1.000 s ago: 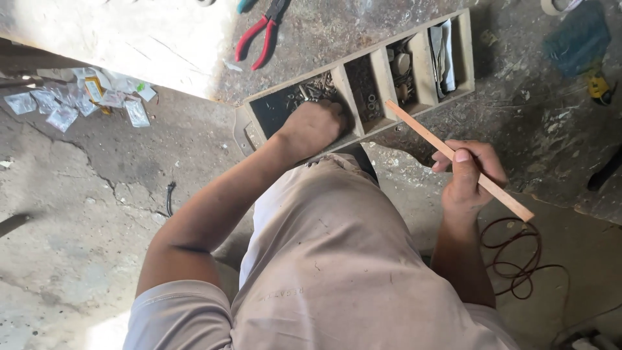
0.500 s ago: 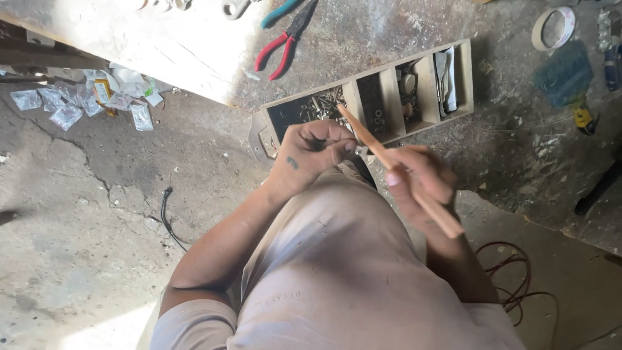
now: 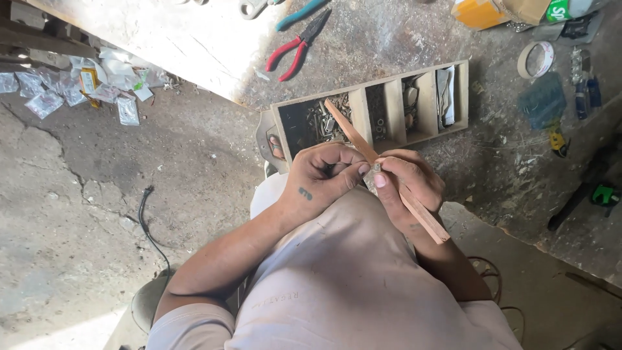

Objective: Sorting various hardware items like screws and nails in a wooden tray using a stick and fingers.

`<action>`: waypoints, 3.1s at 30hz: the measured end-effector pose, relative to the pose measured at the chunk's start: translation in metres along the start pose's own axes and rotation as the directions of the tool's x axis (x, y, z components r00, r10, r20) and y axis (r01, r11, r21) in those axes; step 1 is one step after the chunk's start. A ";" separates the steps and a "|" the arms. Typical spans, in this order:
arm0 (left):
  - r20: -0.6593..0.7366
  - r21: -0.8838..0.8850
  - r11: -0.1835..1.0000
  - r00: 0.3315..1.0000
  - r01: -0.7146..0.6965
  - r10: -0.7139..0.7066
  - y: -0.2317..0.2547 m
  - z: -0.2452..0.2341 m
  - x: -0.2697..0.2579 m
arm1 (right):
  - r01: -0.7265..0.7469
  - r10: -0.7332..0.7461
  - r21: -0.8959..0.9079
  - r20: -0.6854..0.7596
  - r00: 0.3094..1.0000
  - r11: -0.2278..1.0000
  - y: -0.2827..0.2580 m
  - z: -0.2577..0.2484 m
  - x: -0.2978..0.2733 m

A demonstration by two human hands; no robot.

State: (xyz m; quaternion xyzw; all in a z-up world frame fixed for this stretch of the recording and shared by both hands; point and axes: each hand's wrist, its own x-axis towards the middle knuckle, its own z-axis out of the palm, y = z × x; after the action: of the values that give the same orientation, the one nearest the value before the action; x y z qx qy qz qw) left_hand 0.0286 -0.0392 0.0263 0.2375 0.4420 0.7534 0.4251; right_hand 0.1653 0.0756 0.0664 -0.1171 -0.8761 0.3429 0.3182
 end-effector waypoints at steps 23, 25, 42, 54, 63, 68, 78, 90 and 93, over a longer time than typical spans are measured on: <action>-0.506 -0.105 0.960 0.818 0.258 -0.275 -0.061 -0.131 -0.075 | -0.261 0.284 -0.125 0.218 0.934 0.957 0.024 -0.027 -0.035; -0.536 -0.109 0.963 0.802 0.245 -0.264 -0.052 -0.136 -0.061 | -0.239 0.260 -0.132 0.180 0.949 0.962 0.034 -0.018 -0.037; -0.598 0.164 0.915 0.775 0.369 -0.205 -0.096 -0.121 -0.048 | -0.044 0.055 -0.048 0.263 0.963 0.998 0.048 0.024 -0.058; -0.699 -0.071 0.933 0.650 0.353 -0.298 -0.104 -0.114 -0.037 | -0.090 0.108 -0.137 0.132 0.985 0.987 0.098 0.010 -0.073; -0.771 -0.032 0.940 0.591 0.339 -0.240 -0.105 -0.105 -0.021 | -0.104 0.080 0.061 0.315 0.946 0.993 0.065 0.038 -0.093; -0.767 0.090 0.936 0.623 0.340 -0.153 -0.153 -0.140 -0.030 | -0.190 0.149 0.107 0.308 0.940 0.976 0.070 0.017 -0.101; -0.713 0.281 0.895 0.700 0.346 -0.046 -0.140 -0.127 -0.018 | -0.078 0.103 -0.164 0.145 0.984 0.983 0.112 0.015 -0.059; -0.641 0.439 0.842 0.766 0.314 0.048 -0.125 -0.123 -0.013 | -0.081 0.077 -0.005 0.366 0.927 0.997 0.067 0.033 -0.049; -0.640 0.439 0.844 0.766 0.309 0.052 -0.119 -0.120 -0.010 | -0.159 0.114 0.104 0.343 0.932 0.982 0.078 0.017 -0.053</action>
State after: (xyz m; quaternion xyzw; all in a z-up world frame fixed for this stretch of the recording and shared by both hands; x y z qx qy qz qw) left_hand -0.0027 -0.0735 -0.1367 0.0453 0.7603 0.6078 0.2244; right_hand 0.1940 0.1014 -0.0212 -0.0968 -0.8829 0.4355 0.1466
